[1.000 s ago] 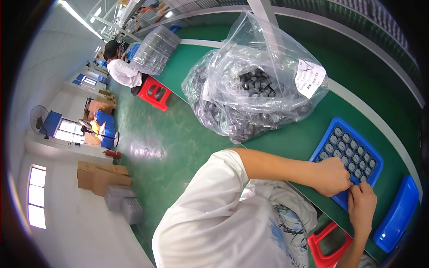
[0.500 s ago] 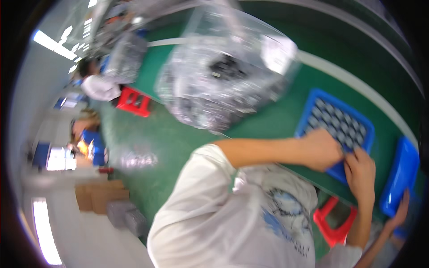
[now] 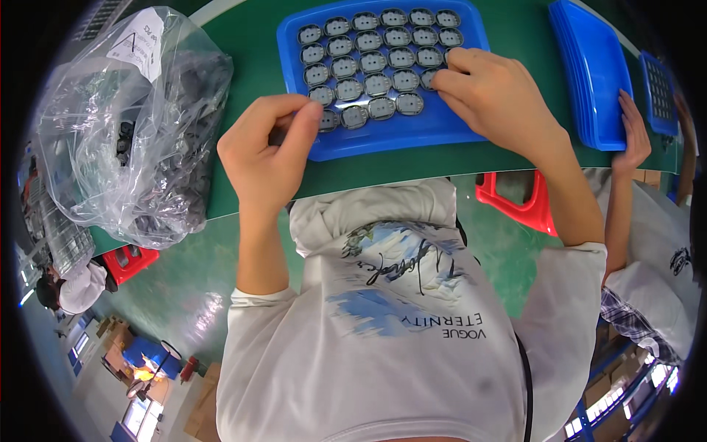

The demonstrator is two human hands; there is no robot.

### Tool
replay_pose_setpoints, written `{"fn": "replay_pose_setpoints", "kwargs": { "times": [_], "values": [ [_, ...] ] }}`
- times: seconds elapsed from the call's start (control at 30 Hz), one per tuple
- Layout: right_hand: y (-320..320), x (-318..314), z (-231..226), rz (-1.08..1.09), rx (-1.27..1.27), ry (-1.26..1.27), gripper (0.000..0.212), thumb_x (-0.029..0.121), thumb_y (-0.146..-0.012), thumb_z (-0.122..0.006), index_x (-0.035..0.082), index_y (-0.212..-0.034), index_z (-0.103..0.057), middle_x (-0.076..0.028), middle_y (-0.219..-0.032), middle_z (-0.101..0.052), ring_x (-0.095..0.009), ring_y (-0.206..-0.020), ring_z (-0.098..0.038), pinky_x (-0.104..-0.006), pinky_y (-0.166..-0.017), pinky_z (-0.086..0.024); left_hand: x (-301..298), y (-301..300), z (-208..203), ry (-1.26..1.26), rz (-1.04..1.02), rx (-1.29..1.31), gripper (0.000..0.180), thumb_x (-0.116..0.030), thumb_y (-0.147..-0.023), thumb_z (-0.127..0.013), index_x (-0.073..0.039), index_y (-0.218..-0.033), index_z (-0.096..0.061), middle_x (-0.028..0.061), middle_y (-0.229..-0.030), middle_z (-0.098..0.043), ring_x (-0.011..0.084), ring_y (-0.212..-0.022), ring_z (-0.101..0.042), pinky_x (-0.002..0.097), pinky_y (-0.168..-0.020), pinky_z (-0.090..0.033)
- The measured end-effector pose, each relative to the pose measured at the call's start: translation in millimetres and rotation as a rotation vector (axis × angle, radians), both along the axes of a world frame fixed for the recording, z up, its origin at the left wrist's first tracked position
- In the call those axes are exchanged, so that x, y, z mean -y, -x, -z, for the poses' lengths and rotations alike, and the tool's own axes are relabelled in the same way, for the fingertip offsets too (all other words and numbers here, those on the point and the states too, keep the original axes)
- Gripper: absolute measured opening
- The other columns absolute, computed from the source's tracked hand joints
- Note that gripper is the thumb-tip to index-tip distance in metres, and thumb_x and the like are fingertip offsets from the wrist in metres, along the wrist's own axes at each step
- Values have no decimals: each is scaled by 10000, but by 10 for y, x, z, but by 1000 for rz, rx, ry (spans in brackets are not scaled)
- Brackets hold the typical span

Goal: Assembling small components into a blue tray at a manufacturing station.

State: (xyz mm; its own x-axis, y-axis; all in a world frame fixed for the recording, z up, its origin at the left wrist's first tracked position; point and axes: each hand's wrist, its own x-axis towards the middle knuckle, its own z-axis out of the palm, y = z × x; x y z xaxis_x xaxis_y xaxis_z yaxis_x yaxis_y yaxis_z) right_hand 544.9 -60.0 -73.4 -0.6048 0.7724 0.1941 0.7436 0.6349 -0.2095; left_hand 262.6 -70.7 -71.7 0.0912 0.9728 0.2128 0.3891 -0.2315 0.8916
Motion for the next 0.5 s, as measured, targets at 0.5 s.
{"fn": "replay_pose_setpoints", "kwargs": {
  "times": [0.5],
  "values": [
    [55,46,-82,33,-18,33,125,113,-812,-709,46,-897,-646,-73,-833,-574,-283,-762,-608,-391,-648,-497,221,117,91,37,-127,309,136,-104,-925,-690,24,-881,-698,-13,-701,-602,36,-601,-494,188,-531,-352]
  ]
}}
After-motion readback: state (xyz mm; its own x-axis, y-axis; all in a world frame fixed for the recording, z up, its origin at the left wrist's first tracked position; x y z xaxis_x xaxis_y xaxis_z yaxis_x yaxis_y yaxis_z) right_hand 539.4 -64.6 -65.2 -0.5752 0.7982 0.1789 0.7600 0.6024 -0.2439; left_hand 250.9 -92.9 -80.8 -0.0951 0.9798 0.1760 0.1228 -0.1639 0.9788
